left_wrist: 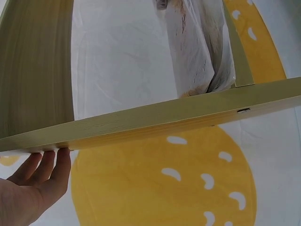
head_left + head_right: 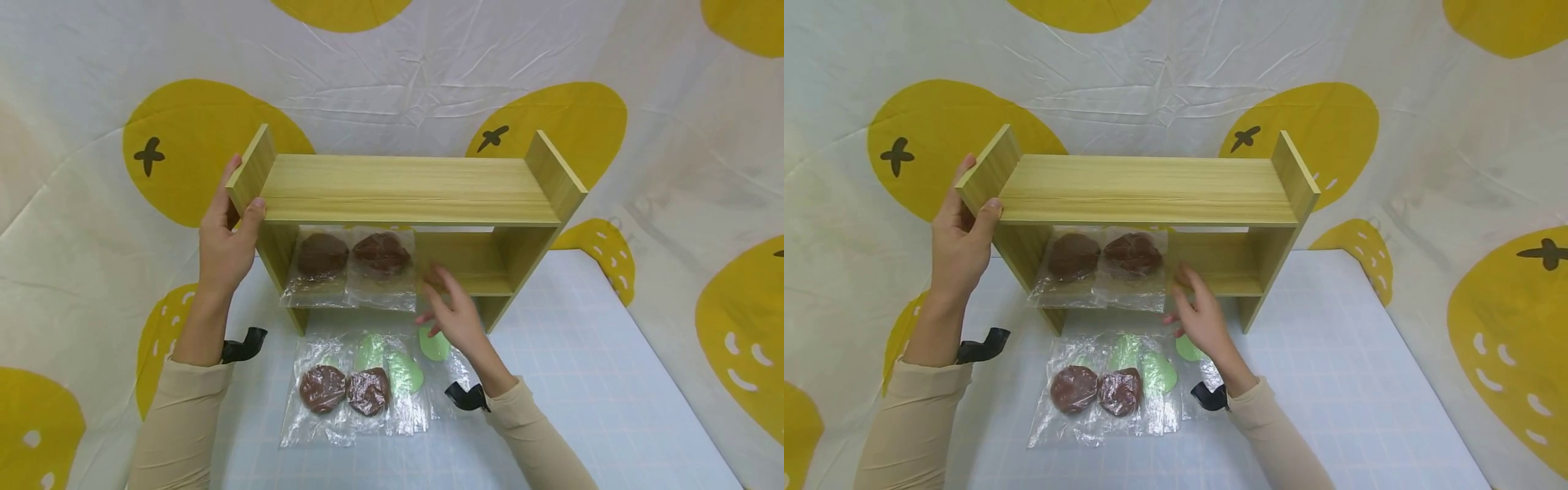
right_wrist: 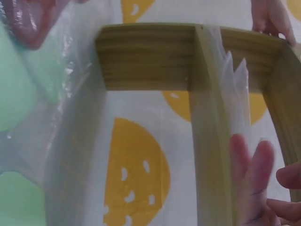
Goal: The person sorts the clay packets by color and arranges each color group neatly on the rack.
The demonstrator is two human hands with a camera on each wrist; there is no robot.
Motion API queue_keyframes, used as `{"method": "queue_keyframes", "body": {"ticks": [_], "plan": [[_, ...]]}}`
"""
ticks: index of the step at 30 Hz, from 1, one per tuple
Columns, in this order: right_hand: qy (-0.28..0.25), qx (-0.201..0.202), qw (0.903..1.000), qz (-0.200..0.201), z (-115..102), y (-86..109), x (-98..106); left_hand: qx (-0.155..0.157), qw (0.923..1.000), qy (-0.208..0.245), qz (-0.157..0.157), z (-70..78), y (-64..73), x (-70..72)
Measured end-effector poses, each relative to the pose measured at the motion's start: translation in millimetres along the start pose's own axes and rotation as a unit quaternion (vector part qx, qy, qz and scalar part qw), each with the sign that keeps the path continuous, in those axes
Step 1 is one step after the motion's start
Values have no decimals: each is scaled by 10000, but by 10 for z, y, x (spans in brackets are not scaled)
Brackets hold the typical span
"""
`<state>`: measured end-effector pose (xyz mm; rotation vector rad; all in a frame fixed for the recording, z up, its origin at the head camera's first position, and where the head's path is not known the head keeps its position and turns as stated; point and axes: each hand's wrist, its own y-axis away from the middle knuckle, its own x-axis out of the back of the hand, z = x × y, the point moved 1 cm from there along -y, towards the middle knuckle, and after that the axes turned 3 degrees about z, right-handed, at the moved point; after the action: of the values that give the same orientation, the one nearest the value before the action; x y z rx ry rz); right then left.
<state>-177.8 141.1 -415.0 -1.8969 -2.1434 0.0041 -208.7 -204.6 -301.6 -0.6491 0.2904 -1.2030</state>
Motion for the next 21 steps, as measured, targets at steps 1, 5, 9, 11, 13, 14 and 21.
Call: {"method": "queue_keyframes", "body": {"ticks": [1,5,9,11,13,14,21], "plan": [[-30,109,9999,-14,8,37,21,-7,10000,6,2,-1,-1,0],[-78,401,9991,-94,33,180,95,-19,10000,33,8,-2,-1,-3],[9,361,9992,-166,80,285,138,-28,10000,51,8,2,0,-1],[70,229,9995,-215,126,329,148,-39,10000,50,9,3,0,-2],[109,62,9995,-283,187,367,151,-59,10000,66,7,1,-2,-4],[118,-42,9994,-319,222,386,149,-71,10000,68,11,0,-4,-5],[-109,-603,9958,-684,518,493,122,-96,9999,86,11,-16,-12,-2]]}}
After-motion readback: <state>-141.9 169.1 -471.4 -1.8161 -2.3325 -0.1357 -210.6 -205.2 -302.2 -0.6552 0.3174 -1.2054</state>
